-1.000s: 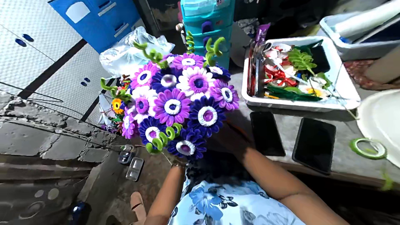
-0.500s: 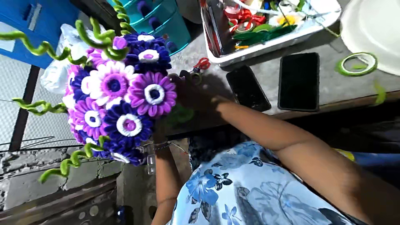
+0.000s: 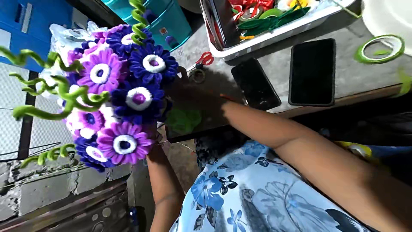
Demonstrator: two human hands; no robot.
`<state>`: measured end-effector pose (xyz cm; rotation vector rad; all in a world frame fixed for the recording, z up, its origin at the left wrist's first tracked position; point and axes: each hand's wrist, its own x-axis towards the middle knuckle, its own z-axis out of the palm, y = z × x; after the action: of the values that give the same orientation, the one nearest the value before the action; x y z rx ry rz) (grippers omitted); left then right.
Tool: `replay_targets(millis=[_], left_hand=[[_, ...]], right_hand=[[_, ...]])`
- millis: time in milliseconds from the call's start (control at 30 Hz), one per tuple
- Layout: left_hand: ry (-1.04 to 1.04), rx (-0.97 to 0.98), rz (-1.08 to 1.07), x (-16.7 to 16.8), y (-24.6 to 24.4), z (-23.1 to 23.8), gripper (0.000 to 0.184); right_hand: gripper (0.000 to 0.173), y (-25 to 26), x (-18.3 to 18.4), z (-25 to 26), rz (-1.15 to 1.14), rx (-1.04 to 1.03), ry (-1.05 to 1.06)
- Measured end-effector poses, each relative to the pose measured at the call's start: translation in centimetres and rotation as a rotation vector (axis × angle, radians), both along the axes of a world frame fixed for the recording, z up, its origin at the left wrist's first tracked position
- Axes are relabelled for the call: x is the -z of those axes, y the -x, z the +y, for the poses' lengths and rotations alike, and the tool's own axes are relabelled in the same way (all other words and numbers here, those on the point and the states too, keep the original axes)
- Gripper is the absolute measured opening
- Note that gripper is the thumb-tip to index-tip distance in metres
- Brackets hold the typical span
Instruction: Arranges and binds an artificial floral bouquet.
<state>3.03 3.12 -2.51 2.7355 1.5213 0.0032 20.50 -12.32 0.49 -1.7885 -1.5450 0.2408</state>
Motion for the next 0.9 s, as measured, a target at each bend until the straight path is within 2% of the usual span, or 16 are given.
replay_targets(millis=[67,133,233,400,533,667,767,900], left_hand=[[-0.032,0.054,0.093,2.3,2.7,4.5,0.031],[0.052,0.023,0.015,2.6,3.3,5.8,0.03],[0.128,-0.067,-0.306,2.0,2.2,3.6,0.029],[0.001,-0.048,-0.569,4.3,3.2,2.3,0.035],[0.006,0.027,-0.881,4.1,1.0,-1.3,0.042],[0.189,0.024,-1.025,3.4,-0.9,-5.1,0.056],[0.072,0.014,-1.078,3.1,-2.4,-5.9,0.048],[-0.027,0.017,-1.08,2.0,-3.0,-4.4,0.049]], right_hand=[[0.033,-0.1,3.7,4.5,-0.043,-0.016,-0.177],[0.032,-0.1,3.7,5.1,-0.001,-0.067,-0.123],[0.032,0.1,4.1,5.0,0.036,-0.063,-0.139],[0.033,0.5,5.3,4.6,0.1,-0.052,-0.228],[0.033,0.4,4.0,4.2,0.231,-0.018,-0.116],[0.028,1.1,4.8,4.0,0.183,0.059,-0.254],[0.023,1.3,6.4,4.7,0.057,0.126,-0.495],[0.024,-0.6,6.3,4.4,0.034,0.07,-0.367]])
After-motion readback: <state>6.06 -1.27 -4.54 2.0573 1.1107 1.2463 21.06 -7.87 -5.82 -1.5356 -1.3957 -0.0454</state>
